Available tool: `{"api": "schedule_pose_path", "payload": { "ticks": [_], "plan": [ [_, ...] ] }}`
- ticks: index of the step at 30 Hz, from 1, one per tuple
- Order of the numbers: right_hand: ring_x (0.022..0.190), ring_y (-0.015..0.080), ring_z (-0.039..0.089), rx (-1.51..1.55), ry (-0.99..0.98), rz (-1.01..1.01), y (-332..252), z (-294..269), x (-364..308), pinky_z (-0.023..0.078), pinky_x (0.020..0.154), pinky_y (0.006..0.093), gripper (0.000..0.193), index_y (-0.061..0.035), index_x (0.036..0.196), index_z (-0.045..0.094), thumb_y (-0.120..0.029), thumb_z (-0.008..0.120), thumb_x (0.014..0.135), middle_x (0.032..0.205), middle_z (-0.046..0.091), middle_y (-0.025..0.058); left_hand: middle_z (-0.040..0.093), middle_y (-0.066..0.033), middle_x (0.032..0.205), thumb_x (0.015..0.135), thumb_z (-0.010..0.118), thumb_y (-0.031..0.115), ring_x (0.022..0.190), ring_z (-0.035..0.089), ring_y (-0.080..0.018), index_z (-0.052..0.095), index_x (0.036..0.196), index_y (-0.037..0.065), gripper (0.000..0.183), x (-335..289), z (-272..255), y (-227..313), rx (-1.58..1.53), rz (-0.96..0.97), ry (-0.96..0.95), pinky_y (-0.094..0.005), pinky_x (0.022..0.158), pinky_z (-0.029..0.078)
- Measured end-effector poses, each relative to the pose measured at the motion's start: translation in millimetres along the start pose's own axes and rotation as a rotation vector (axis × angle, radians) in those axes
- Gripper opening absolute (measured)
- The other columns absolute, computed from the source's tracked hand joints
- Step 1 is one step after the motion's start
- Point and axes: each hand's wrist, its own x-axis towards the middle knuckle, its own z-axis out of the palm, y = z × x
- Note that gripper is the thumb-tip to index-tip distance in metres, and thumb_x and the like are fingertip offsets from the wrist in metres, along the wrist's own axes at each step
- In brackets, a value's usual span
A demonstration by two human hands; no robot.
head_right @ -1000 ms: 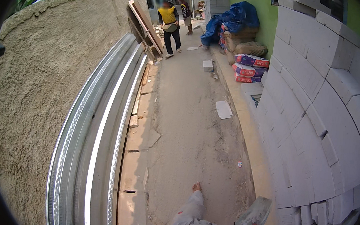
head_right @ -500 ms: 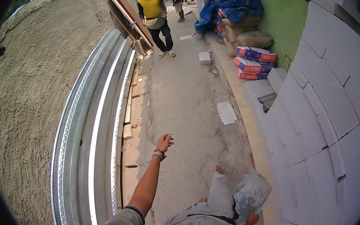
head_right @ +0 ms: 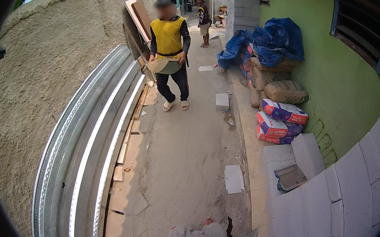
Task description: The person uses a hoe to mix a pile of sand and cement on the floor, then scoops the mixture into a plastic basin. They carry the filled basin through a narrow alleyway and pour the contents onto a larger pile of concrete mix.
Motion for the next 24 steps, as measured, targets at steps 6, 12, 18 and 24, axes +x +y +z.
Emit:
{"api": "schedule_pose_path", "payload": {
  "ticks": [6, 12, 18, 24],
  "plan": [
    [0.1, 0.0389, 0.063, 0.438, 0.231, 0.0, -162, -68, 30, 0.049, 0.087, 0.0414, 0.051, 0.0084, 0.107, 0.063, -0.024, 0.067, 0.069, 0.11, 0.063, 0.0279, 0.068, -0.0086, 0.076, 0.082, 0.059, 0.031, 0.06, 0.065, -0.0193, 0.065, 0.092, 0.007, 0.026, -18, -2, 75, -0.137, -0.02, 0.004, -0.0381, 0.053, 0.048],
    [0.099, 0.0377, 0.063, 0.433, 0.545, -0.311, -297, -113, 52, 0.049, 0.084, 0.0415, 0.049, 0.0098, 0.112, 0.059, -0.015, 0.069, 0.071, 0.108, 0.065, 0.0236, 0.069, -0.0119, 0.075, 0.08, 0.059, 0.03, 0.062, 0.066, -0.0212, 0.067, 0.085, 0.003, 0.029, -19, -36, 247, -0.087, 0.138, 0.027, -0.0377, 0.058, 0.05],
    [0.098, 0.0399, 0.063, 0.69, 0.655, -0.38, -413, -145, 39, 0.049, 0.085, 0.0438, 0.047, 0.0112, 0.11, 0.059, -0.014, 0.067, 0.07, 0.108, 0.064, 0.0272, 0.068, -0.0184, 0.073, 0.08, 0.055, 0.033, 0.061, 0.066, -0.0241, 0.067, 0.079, -0.003, 0.038, -29, -136, 541, 0.217, 0.433, 0.244, -0.0388, 0.064, 0.052],
    [0.093, 0.041, 0.063, 0.65, 0.624, -0.188, -501, -132, 59, 0.048, 0.083, 0.0421, 0.047, 0.0165, 0.106, 0.058, -0.016, 0.066, 0.074, 0.103, 0.063, 0.0317, 0.069, -0.0087, 0.094, 0.088, 0.056, 0.034, 0.076, 0.066, -0.0185, 0.06, 0.112, 0.003, 0.039, -159, -166, 878, -0.114, 0.949, 0.235, -0.0336, 0.067, 0.052]
  ]
}}
